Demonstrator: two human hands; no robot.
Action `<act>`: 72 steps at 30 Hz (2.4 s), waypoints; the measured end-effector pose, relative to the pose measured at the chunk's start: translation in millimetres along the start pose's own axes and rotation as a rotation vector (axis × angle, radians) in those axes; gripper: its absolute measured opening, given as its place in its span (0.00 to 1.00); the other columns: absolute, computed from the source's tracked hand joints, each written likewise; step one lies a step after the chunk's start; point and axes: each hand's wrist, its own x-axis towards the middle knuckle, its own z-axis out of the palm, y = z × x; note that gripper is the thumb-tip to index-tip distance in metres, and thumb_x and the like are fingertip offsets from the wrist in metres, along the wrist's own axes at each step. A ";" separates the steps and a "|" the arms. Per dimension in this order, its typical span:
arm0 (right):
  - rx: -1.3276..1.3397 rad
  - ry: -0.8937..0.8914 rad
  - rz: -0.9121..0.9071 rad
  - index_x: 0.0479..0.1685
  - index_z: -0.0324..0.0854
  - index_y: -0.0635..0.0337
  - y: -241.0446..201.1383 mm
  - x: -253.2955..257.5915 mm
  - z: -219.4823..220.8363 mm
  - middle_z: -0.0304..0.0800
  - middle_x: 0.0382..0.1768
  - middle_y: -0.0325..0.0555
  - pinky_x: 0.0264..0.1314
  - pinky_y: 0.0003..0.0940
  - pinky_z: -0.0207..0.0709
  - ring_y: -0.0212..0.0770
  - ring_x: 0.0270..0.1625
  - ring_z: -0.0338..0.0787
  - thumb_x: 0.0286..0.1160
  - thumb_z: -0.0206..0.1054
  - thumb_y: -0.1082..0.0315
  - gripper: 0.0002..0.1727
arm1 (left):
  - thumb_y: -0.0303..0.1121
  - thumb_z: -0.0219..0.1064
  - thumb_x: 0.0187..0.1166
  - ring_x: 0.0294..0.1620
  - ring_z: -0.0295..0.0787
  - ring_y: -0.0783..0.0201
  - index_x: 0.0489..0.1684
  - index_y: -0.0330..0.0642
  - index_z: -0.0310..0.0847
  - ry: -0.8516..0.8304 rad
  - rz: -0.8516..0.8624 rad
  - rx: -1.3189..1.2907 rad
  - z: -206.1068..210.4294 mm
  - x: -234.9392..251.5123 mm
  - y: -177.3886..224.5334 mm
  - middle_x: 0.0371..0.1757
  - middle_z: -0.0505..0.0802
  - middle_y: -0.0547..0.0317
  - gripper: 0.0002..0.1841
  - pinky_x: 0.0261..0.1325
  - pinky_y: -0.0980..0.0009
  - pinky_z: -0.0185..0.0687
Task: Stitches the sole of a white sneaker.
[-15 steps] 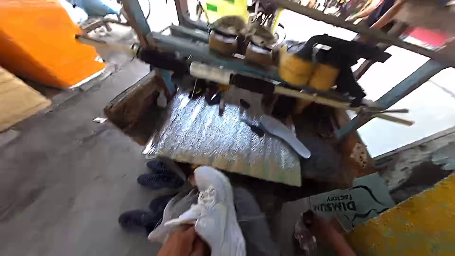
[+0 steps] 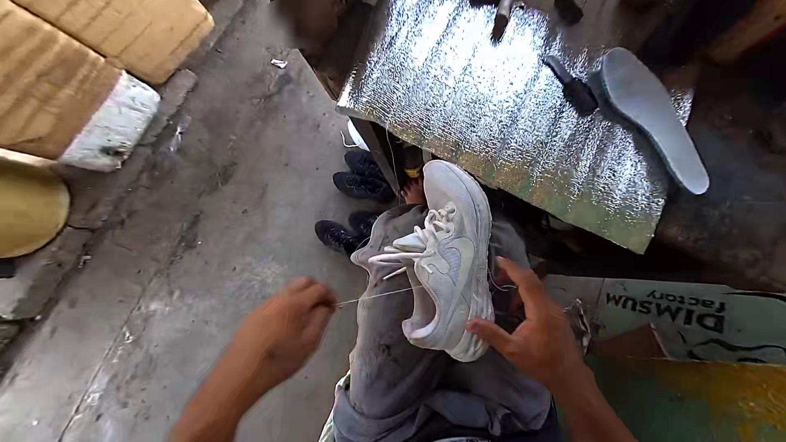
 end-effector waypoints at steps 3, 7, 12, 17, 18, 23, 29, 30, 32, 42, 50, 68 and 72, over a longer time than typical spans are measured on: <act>0.025 -0.032 0.035 0.68 0.85 0.59 7.1 -5.1 -7.9 0.87 0.32 0.38 0.31 0.33 0.80 0.31 0.30 0.82 0.71 0.67 0.31 0.41 | 0.40 0.53 0.76 0.42 0.85 0.63 0.29 0.50 0.87 -0.040 0.003 -0.138 -1.1 -33.6 -45.6 0.39 0.88 0.63 0.15 0.41 0.58 0.81; 0.567 -0.027 -0.014 0.42 0.91 0.56 10.6 2.3 -22.0 0.87 0.43 0.33 0.32 0.13 0.76 0.18 0.31 0.80 0.86 0.64 0.61 0.12 | 0.45 0.56 0.88 0.87 0.69 0.55 0.28 0.56 0.87 -0.210 0.501 -1.066 -5.0 -37.4 -5.0 0.76 0.87 0.65 0.18 0.93 0.51 0.57; 1.028 -0.007 -0.020 0.44 0.88 0.49 3.0 9.6 -27.4 0.95 0.42 0.38 0.24 0.16 0.79 0.21 0.24 0.85 0.89 0.61 0.56 0.13 | 0.43 0.54 0.90 0.48 0.92 0.69 0.35 0.51 0.86 -0.131 0.503 -1.271 -6.5 -14.7 42.9 0.39 0.93 0.69 0.16 0.71 0.60 0.83; -0.125 0.083 0.062 0.62 0.87 0.61 -25.6 1.6 -2.4 0.83 0.38 0.47 0.25 0.41 0.76 0.40 0.28 0.79 0.56 0.64 0.17 0.53 | 0.37 0.52 0.88 0.54 0.92 0.64 0.60 0.52 0.91 0.176 0.213 -0.123 14.5 -1.8 65.2 0.61 0.94 0.60 0.18 0.51 0.58 0.84; -0.188 0.096 0.068 0.58 0.87 0.62 -31.9 0.7 3.9 0.83 0.39 0.49 0.25 0.43 0.76 0.42 0.28 0.80 0.50 0.61 0.13 0.57 | 0.37 0.51 0.88 0.56 0.93 0.56 0.60 0.51 0.91 0.175 0.234 -0.013 20.4 -0.6 66.9 0.62 0.94 0.55 0.19 0.51 0.50 0.83; -0.228 0.177 0.105 0.40 0.83 0.61 -36.0 7.3 29.9 0.81 0.38 0.47 0.22 0.42 0.73 0.43 0.28 0.82 0.41 0.69 0.15 0.52 | 0.36 0.51 0.85 0.38 0.91 0.51 0.47 0.46 0.92 0.132 0.331 0.147 31.5 -6.7 61.1 0.40 0.94 0.52 0.18 0.38 0.51 0.78; -0.263 0.149 0.042 0.36 0.82 0.60 -28.0 13.9 32.6 0.78 0.36 0.46 0.19 0.38 0.71 0.42 0.27 0.81 0.42 0.72 0.17 0.48 | 0.41 0.46 0.85 0.23 0.78 0.57 0.30 0.46 0.83 0.121 0.409 0.144 24.7 -34.0 48.3 0.22 0.83 0.57 0.20 0.30 0.59 0.64; -0.265 0.131 0.039 0.37 0.81 0.60 -28.1 14.2 31.6 0.77 0.36 0.46 0.19 0.38 0.70 0.42 0.27 0.80 0.44 0.72 0.18 0.47 | 0.41 0.45 0.84 0.22 0.77 0.57 0.28 0.46 0.82 0.126 0.408 0.148 25.8 -40.1 48.0 0.21 0.82 0.57 0.20 0.29 0.59 0.63; -0.259 0.110 0.032 0.38 0.81 0.60 -28.6 15.5 30.4 0.77 0.37 0.46 0.19 0.38 0.70 0.42 0.28 0.80 0.46 0.73 0.20 0.46 | 0.41 0.46 0.83 0.21 0.76 0.58 0.26 0.46 0.81 0.131 0.403 0.148 26.2 -51.2 45.6 0.20 0.81 0.57 0.20 0.28 0.60 0.62; 0.004 0.026 0.072 0.52 0.82 0.60 -26.8 18.2 11.0 0.80 0.45 0.46 0.27 0.39 0.74 0.40 0.33 0.81 0.53 0.81 0.33 0.40 | 0.38 0.52 0.85 0.33 0.81 0.64 0.39 0.43 0.88 0.122 0.416 -0.153 22.8 -52.8 42.6 0.32 0.90 0.56 0.16 0.40 0.66 0.70; 0.670 0.271 0.042 0.74 0.69 0.59 27.3 2.2 -2.8 0.83 0.69 0.45 0.37 0.32 0.90 0.36 0.42 0.92 0.86 0.52 0.74 0.19 | 0.43 0.69 0.80 0.50 0.94 0.65 0.62 0.47 0.86 -0.306 0.151 -0.809 5.4 36.7 85.9 0.50 0.95 0.62 0.17 0.57 0.66 0.92; 0.061 0.160 0.227 0.87 0.64 0.50 80.9 -7.8 -80.4 0.90 0.57 0.42 0.33 0.35 0.84 0.34 0.35 0.87 0.88 0.57 0.56 0.29 | 0.34 0.74 0.77 0.34 0.95 0.72 0.46 0.48 0.92 -0.535 -0.174 -1.464 18.2 86.1 91.4 0.36 0.97 0.57 0.06 0.44 0.74 0.93; 0.282 0.081 0.106 0.73 0.78 0.44 55.1 -10.8 -72.8 0.90 0.40 0.31 0.26 0.21 0.77 0.22 0.26 0.82 0.92 0.54 0.52 0.19 | 0.33 0.74 0.77 0.37 0.95 0.72 0.48 0.48 0.93 -0.648 -0.132 -1.483 17.4 89.7 85.5 0.39 0.98 0.59 0.07 0.45 0.75 0.93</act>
